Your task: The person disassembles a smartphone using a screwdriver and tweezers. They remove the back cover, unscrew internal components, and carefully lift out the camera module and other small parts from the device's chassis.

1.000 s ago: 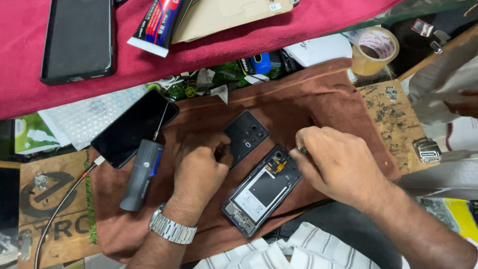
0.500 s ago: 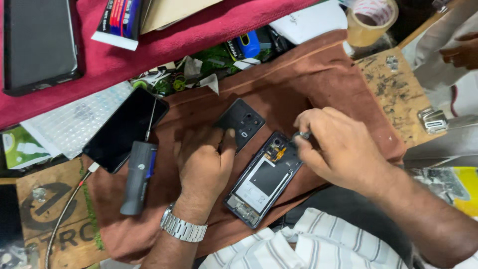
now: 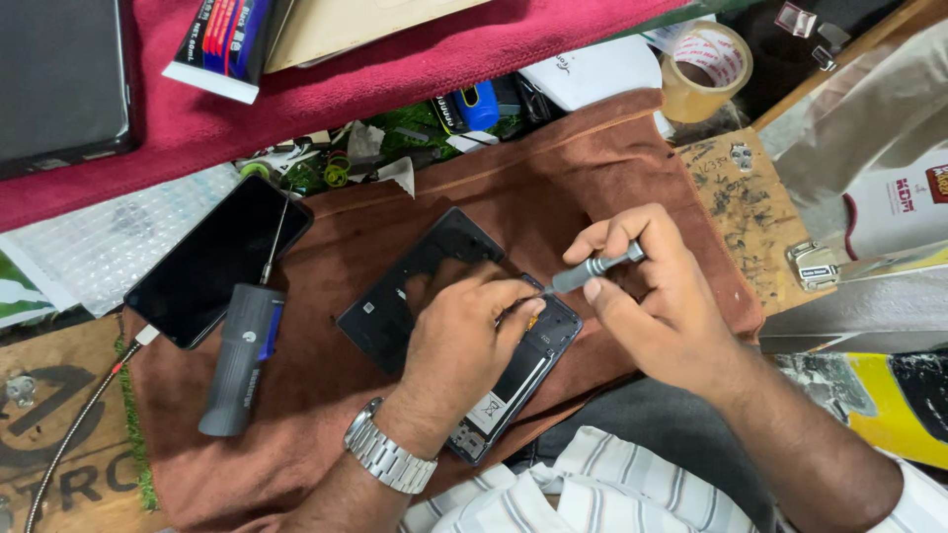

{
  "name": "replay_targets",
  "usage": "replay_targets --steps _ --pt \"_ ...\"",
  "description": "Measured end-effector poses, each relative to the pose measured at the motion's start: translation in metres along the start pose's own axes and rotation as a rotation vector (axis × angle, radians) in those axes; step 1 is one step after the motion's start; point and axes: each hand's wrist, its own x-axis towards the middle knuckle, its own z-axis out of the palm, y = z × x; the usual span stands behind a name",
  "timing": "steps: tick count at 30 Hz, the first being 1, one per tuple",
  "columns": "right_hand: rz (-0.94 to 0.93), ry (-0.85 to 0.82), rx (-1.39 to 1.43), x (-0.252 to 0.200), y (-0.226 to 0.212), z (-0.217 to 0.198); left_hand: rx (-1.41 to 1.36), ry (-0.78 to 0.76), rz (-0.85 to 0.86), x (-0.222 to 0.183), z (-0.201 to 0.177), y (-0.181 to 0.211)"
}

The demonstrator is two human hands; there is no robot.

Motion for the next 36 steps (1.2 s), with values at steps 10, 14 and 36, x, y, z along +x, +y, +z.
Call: replay_targets --steps 10,14,36 --pt "-0.104 0.063 -0.465 0.013 0.023 0.002 0.417 0.323 0.018 -0.014 -0.02 -0.05" --pt "-0.137 0.009 -0.506 0.019 0.014 0.006 0.498 0.42 0.016 -0.018 -0.02 -0.066" --pt "-0.228 -0.142 -1.045 0.037 -0.032 0.026 0.323 0.204 -0.136 -0.027 -0.013 -0.052"
